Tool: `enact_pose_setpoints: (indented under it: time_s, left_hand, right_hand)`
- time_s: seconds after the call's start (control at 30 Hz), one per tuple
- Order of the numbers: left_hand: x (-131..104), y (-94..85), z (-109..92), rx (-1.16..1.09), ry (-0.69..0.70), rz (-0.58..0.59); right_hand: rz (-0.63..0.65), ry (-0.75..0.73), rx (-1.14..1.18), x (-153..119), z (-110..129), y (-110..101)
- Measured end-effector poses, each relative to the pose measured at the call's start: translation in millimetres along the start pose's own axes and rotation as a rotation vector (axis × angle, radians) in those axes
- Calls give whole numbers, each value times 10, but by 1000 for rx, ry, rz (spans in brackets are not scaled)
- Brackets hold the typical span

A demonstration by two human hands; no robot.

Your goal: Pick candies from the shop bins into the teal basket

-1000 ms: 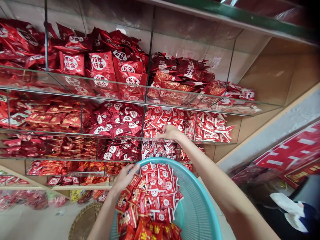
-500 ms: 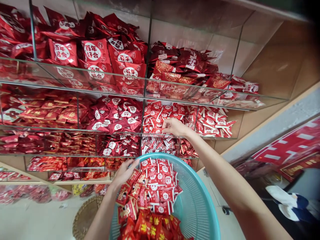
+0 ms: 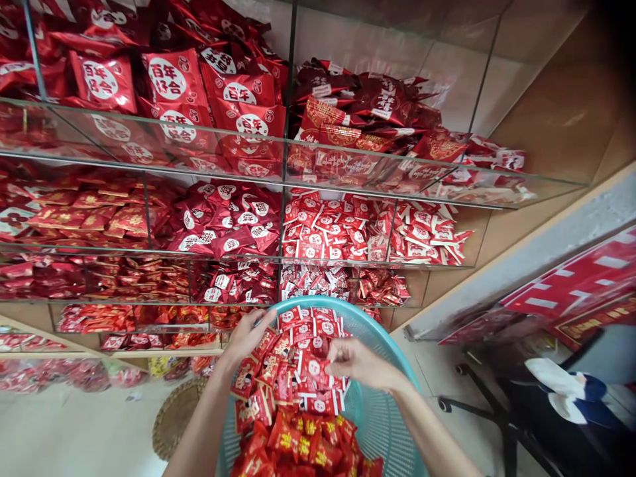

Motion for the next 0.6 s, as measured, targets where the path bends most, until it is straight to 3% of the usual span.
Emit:
enact_pose_setpoints:
  time_s: [0.13, 0.37, 0.6]
  left_hand:
    - [-21, -15, -25, 10, -5, -19]
    - [13, -18, 25, 11, -9, -29]
    - [-15, -29, -7, 6, -20, -51]
  right_hand:
    - [48, 104, 37, -61, -422, 84]
    - [103, 154, 60, -46, -670, 136]
    - [65, 214, 14, -8, -887, 158]
Point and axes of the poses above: each hand's wrist, its own x-axis towards the middle knuckle, its own y-axis out of the palm, z = x × y, the point moved 6 cm from there along x, towards the middle knuckle, and after that the axes turned 7 degrees about -y, right-handed, at the moved point
